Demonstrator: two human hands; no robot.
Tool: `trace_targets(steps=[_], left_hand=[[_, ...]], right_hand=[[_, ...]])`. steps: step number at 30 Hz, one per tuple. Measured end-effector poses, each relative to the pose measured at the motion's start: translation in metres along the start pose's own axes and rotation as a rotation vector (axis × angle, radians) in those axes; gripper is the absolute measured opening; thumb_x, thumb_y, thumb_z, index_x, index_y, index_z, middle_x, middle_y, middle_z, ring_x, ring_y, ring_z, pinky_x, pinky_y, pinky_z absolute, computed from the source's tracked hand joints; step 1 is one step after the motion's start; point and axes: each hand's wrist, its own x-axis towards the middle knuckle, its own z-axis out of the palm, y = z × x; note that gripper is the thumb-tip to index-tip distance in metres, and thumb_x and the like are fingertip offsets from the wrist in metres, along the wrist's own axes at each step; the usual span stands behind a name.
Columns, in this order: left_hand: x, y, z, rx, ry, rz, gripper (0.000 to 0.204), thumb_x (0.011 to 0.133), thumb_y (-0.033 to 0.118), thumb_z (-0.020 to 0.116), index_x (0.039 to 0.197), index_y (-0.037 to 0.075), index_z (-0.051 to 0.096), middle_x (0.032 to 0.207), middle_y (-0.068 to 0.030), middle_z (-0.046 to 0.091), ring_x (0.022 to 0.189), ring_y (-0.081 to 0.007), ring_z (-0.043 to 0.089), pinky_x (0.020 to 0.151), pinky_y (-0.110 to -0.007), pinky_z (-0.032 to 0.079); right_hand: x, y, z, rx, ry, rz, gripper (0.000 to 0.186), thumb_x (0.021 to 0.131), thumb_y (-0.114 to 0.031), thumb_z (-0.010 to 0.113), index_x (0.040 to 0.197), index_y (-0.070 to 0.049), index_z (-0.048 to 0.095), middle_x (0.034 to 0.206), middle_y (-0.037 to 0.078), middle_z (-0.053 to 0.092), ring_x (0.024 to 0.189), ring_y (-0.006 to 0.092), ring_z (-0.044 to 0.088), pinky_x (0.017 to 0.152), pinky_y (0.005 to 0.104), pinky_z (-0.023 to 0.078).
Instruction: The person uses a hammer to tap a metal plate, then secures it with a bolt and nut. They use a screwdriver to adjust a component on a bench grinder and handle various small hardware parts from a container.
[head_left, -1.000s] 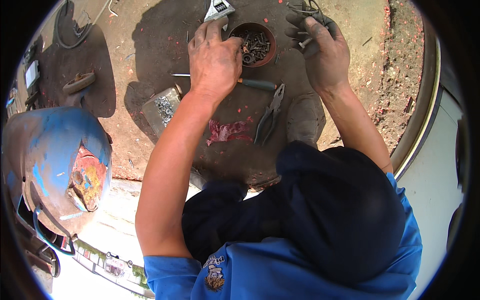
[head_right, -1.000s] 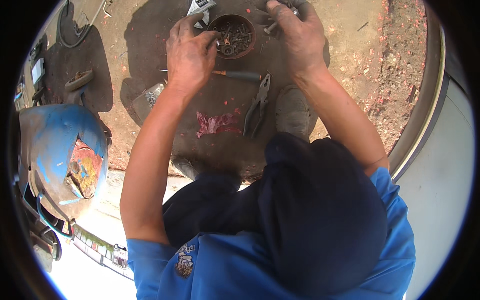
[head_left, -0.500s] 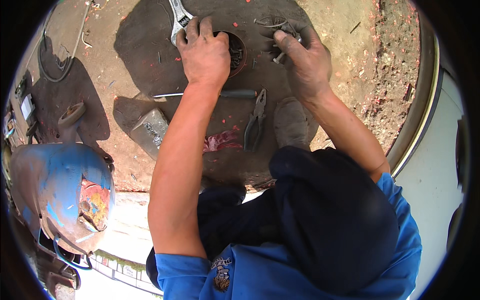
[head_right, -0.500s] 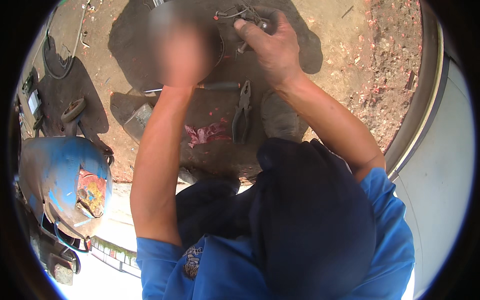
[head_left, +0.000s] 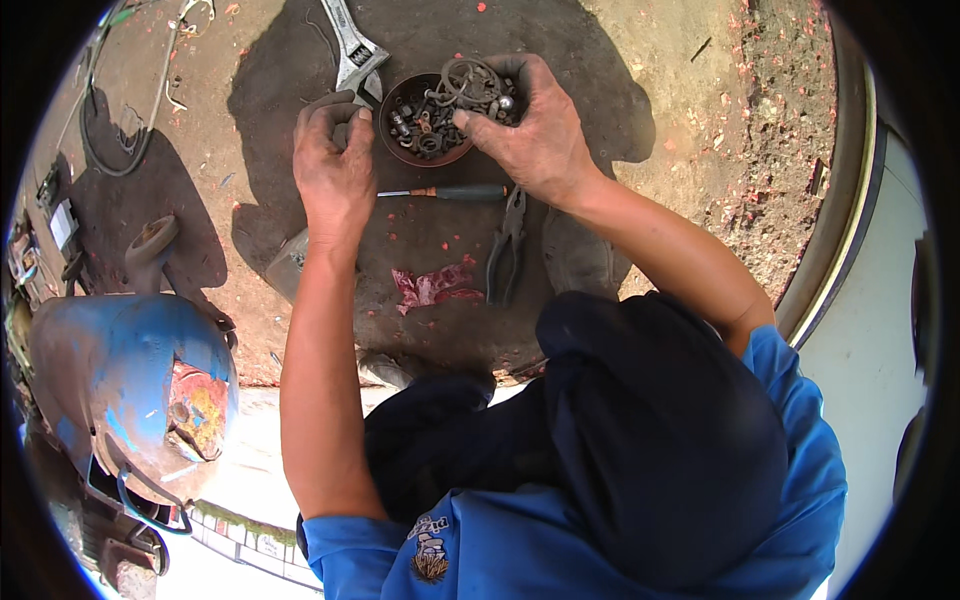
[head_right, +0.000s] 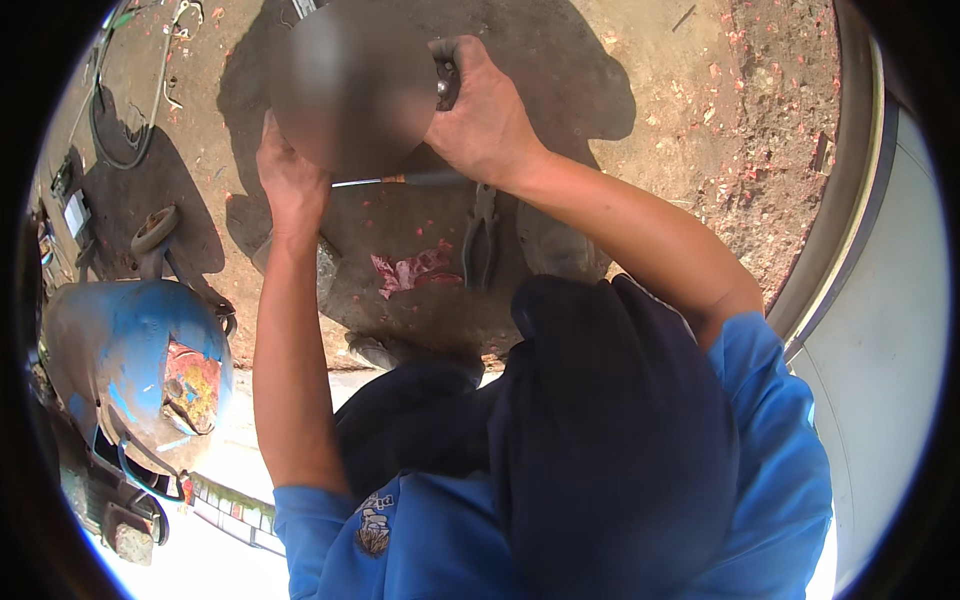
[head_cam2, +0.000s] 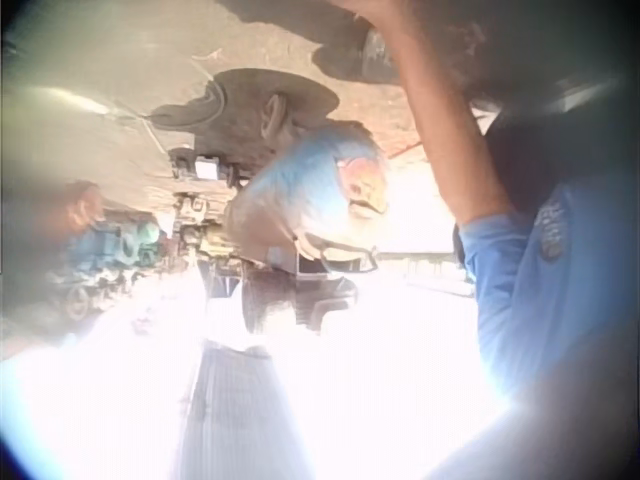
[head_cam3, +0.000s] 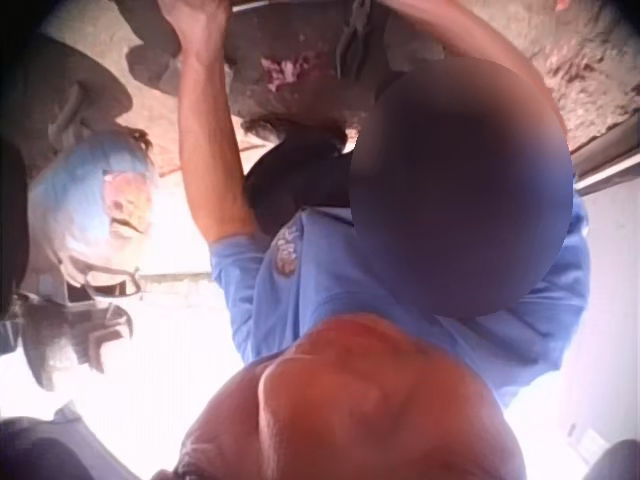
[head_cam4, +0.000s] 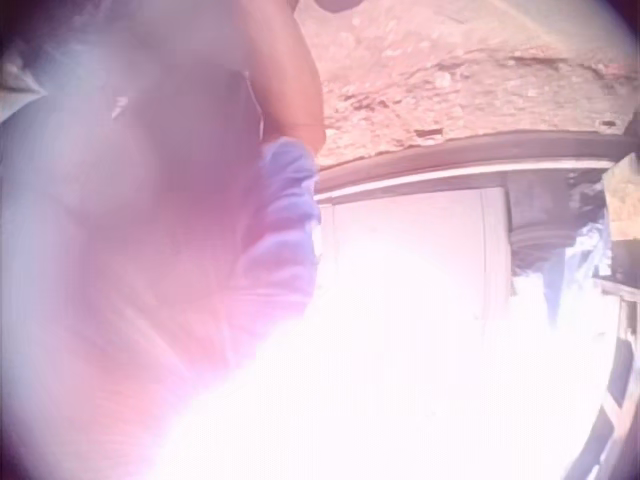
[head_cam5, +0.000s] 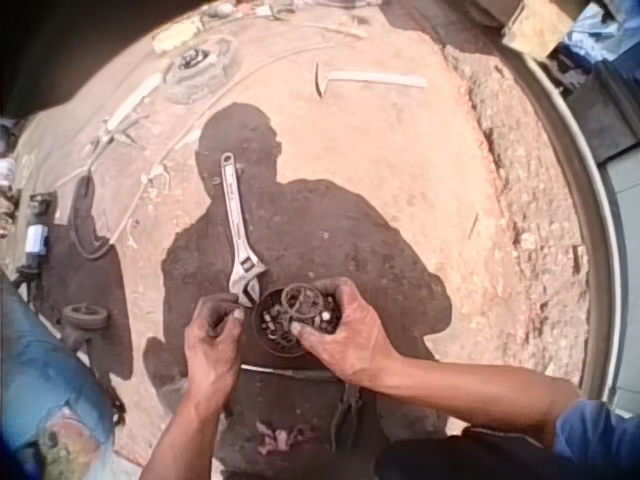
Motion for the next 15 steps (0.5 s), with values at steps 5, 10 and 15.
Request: trace_targets(steps=[5, 10, 15], left_hand=[[-0.013, 0.003, -0.008, -0.369, 0.018, -0.273, 0.019, 0.087, 0.011, 0.065, 0.1, -0.004, 0.065, 0.092, -0.0074, 0.065, 0.086, -0.0151, 0.059, 0.079, -0.028, 0.047], [-0.029, 0.007, -0.016, -0.495, 0.074, -0.226, 0.014, 0.087, 0.009, 0.064, 0.096, -0.002, 0.065, 0.098, -0.0082, 0.064, 0.092, -0.0162, 0.06, 0.08, -0.029, 0.048], [-0.034, 0.036, -0.015, -0.233, -0.068, 0.013, 0.013, 0.084, 0.0, 0.063, 0.097, -0.003, 0.062, 0.112, -0.013, 0.057, 0.096, -0.0241, 0.06, 0.076, -0.029, 0.053]], right_hand=[[0.015, -0.002, 0.01, 0.049, 0.039, 0.129, 0.044, 0.081, -0.02, 0.076, 0.109, 0.006, 0.055, 0.096, 0.01, 0.067, 0.088, 0.0141, 0.063, 0.079, 0.0283, 0.053], [0.016, -0.014, 0.031, -0.325, -0.196, -0.165, 0.045, 0.079, -0.023, 0.075, 0.112, 0.002, 0.058, 0.107, 0.018, 0.065, 0.099, 0.029, 0.062, 0.09, 0.0398, 0.048], [0.001, -0.035, 0.008, -0.047, -0.297, -0.125, 0.027, 0.083, -0.018, 0.07, 0.103, -0.001, 0.064, 0.098, 0.014, 0.068, 0.088, 0.0207, 0.064, 0.08, 0.0342, 0.051]])
